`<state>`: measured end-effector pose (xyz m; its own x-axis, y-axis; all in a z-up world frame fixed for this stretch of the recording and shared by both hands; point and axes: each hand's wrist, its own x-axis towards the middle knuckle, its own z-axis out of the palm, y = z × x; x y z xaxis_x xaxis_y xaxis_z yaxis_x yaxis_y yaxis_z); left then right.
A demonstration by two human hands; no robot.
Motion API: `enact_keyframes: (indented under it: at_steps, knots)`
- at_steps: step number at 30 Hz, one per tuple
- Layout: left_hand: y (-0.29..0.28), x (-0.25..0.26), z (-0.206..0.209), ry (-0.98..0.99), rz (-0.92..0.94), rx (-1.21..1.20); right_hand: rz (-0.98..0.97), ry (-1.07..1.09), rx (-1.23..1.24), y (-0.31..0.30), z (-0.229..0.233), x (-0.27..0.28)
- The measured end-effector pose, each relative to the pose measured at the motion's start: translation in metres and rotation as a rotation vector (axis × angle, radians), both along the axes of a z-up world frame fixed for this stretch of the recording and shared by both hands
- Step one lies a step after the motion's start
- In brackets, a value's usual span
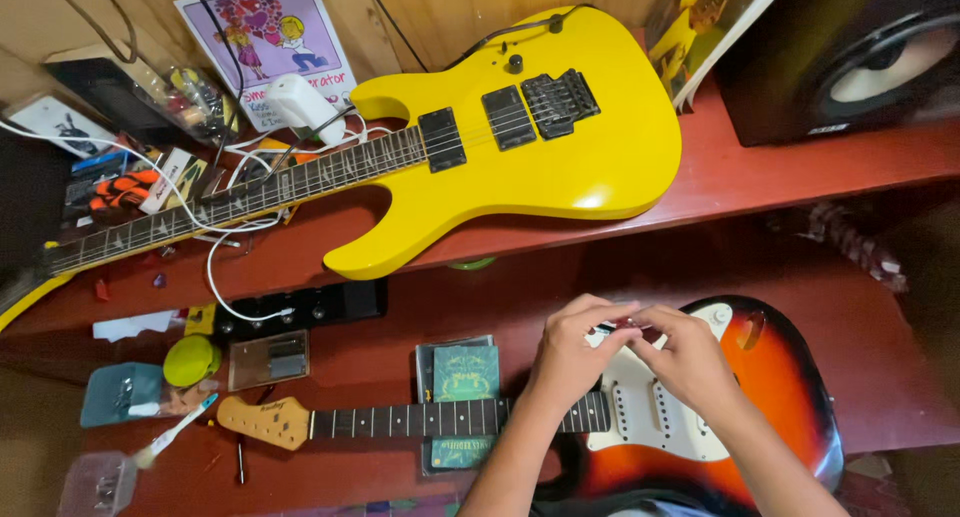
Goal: The person uses a red-handled screwdriver to tighten screws on the bridge and pickguard of a sunburst electric guitar. They repeatedly retrieve small screws from a plastic container on the table and secure them into the guitar hardware.
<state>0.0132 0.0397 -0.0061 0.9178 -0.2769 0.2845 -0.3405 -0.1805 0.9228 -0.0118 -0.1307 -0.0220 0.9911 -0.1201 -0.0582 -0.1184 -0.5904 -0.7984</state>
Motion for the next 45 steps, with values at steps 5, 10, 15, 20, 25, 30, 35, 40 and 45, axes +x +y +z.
enact_keyframes:
  at_steps: [5, 10, 15, 20, 25, 30, 35, 40, 45]
  knots:
    - [0.001, 0.005, -0.004, 0.026, -0.007, 0.009, -0.106, 0.038, -0.184, 0.006, -0.003, 0.001]
    - [-0.002, 0.007, -0.014, -0.055, 0.091, 0.039, -0.001, 0.011, -0.055, 0.006, 0.010, 0.003]
    - [-0.010, -0.008, 0.001, -0.016, 0.059, 0.001, 0.006, -0.108, -0.190, -0.017, -0.024, 0.005]
    - [-0.025, -0.018, 0.001, 0.033, 0.178, 0.090, -0.032, -0.139, -0.164, -0.014, -0.032, -0.001]
    - [-0.034, -0.015, -0.002, 0.025, 0.184, 0.125, -0.078, -0.146, -0.068, -0.017, -0.039, 0.001]
    - [-0.036, -0.019, 0.004, 0.048, 0.124, 0.193, -0.099, -0.203, -0.051, -0.015, -0.043, 0.002]
    - [-0.017, -0.048, 0.036, -0.025, 0.066, 0.156, 0.086, -0.180, 0.056, -0.008, -0.003, -0.020]
    - [0.052, -0.097, 0.071, 0.023, 0.138, 0.125, 0.386, -0.169, 0.211, 0.036, 0.029, -0.063]
    - [0.168, -0.152, 0.063, 0.248, 0.384, -0.113, 0.559, -0.061, 0.192, 0.154, 0.036, -0.100]
